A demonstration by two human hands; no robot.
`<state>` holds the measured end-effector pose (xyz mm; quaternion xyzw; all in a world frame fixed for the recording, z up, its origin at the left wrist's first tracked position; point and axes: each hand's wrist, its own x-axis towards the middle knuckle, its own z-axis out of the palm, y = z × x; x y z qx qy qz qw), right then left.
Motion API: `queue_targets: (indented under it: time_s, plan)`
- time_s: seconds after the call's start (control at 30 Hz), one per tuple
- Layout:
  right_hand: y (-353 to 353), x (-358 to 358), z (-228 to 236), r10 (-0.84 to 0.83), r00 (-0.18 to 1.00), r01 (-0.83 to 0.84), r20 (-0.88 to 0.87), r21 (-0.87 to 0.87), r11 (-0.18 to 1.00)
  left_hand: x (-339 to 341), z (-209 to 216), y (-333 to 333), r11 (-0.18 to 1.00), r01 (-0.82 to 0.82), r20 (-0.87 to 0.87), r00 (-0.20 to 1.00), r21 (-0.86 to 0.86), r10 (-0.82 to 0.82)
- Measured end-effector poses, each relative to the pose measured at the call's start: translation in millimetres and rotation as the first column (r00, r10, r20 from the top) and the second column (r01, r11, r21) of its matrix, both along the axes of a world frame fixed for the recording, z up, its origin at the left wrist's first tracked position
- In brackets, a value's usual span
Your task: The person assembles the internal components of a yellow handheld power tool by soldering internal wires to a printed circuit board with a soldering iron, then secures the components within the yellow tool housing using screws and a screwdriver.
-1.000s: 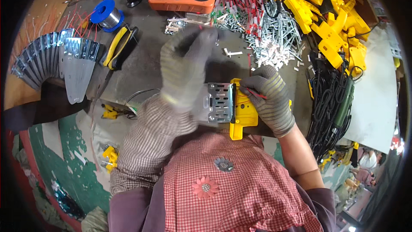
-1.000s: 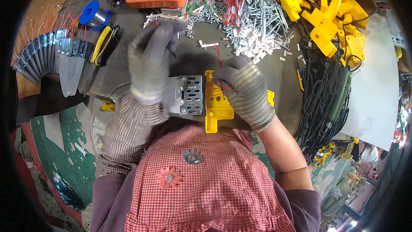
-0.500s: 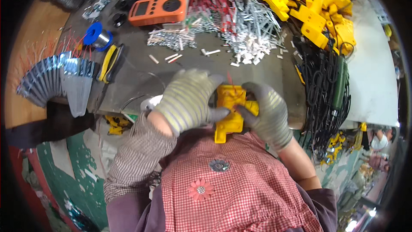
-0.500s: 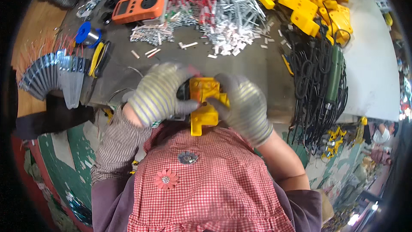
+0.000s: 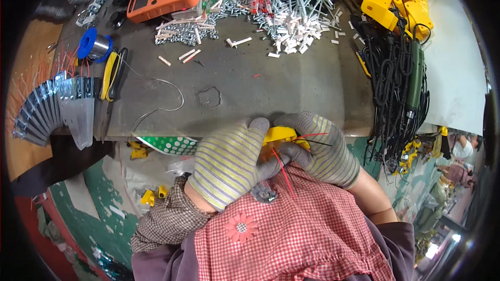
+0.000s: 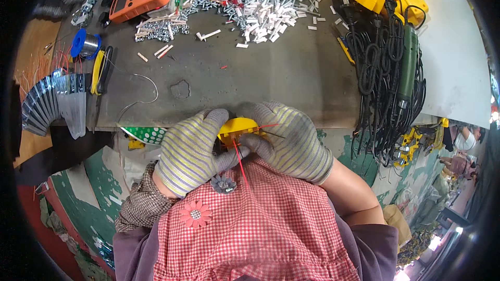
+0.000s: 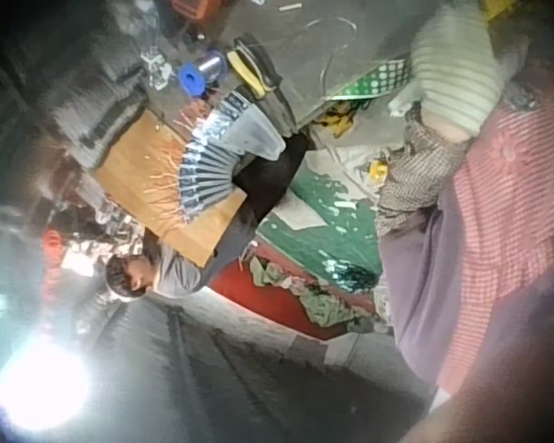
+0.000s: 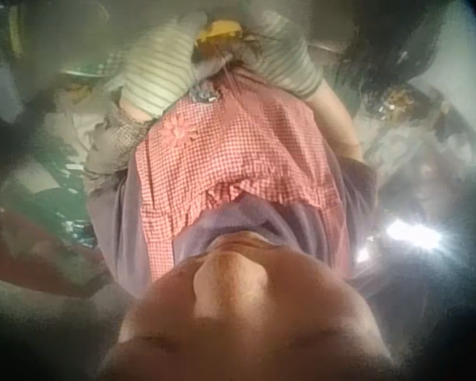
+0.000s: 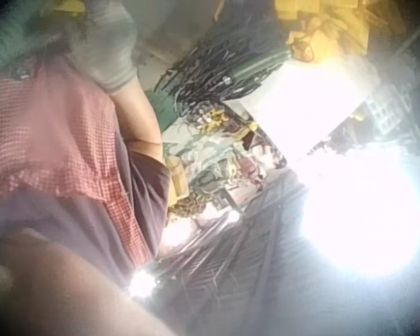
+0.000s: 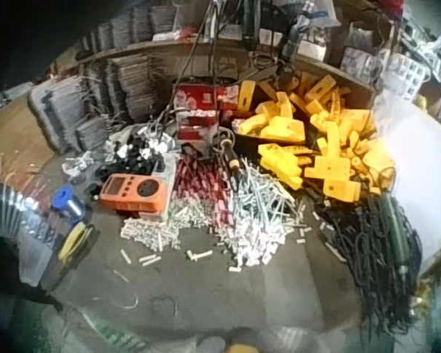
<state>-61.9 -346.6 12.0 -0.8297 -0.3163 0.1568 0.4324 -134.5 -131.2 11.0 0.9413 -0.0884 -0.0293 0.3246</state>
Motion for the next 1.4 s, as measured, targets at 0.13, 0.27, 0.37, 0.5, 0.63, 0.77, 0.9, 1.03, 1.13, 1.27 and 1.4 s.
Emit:
queue_targets:
  time_s: [0.13, 0.27, 0.37, 0.5, 0.63, 0.77, 0.9, 1.03, 1.13, 1.27, 1.4]
  plan:
    - [-2, -5, -2, 0.01, 1.0, -0.011, 0.016, 0.011, 1.0, -4, -7, -4, 1.0, -0.024, 0.023, 0.999, 0.011, 0.024]
    - [-7, -5, -9, -0.024, 0.997, 0.024, -0.068, -0.004, 1.0, -2, -9, -6, 0.997, -0.005, 0.037, 0.999, -0.074, 0.007]
    - [-11, -8, -14, -0.027, 0.986, 0.039, -0.166, 0.067, 0.997, -1, -9, -4, 0.997, 0.032, 0.015, 0.999, -0.066, -0.031]
    - [-14, -9, -14, -0.058, 0.97, 0.083, -0.234, 0.097, 0.992, -3, 9, 0, 0.993, 0.094, -0.061, 0.994, 0.065, -0.09]
    - [-11, -2, -9, 0.114, 0.983, -0.123, 0.141, 0.061, 0.99, -13, 2, 1, 0.998, 0.068, 0.021, 0.997, -0.004, -0.067]
    - [-9, -3, -6, 0.127, 0.973, -0.131, 0.194, 0.006, 0.991, -14, 8, -1, 0.996, 0.061, 0.005, 0.998, -0.07, -0.061]
    - [-14, -10, -19, 0.085, 0.967, -0.085, 0.239, -0.01, 0.996, -11, 21, -3, 0.988, 0.011, -0.068, 0.997, -0.153, -0.022]
    - [-16, -11, -17, 0.093, 0.969, -0.099, 0.228, 0.014, 0.995, -15, 18, -8, 0.989, -0.015, -0.05, 0.999, -0.148, 0.008]
    - [-17, -13, -16, 0.057, 0.979, -0.075, 0.195, 0.085, 0.994, -17, 15, -10, 0.99, -0.013, -0.009, 1.0, -0.138, 0.012]
    - [-16, -22, -22, 0.01, 0.984, -0.033, 0.177, 0.126, 0.991, -18, 21, -15, 0.993, -0.006, -0.015, 1.0, -0.118, 0.005]
    - [-18, -28, -18, 0.026, 0.987, -0.038, 0.157, 0.069, 0.997, -19, 11, -18, 0.996, -0.009, 0.062, 0.998, -0.09, 0.014]
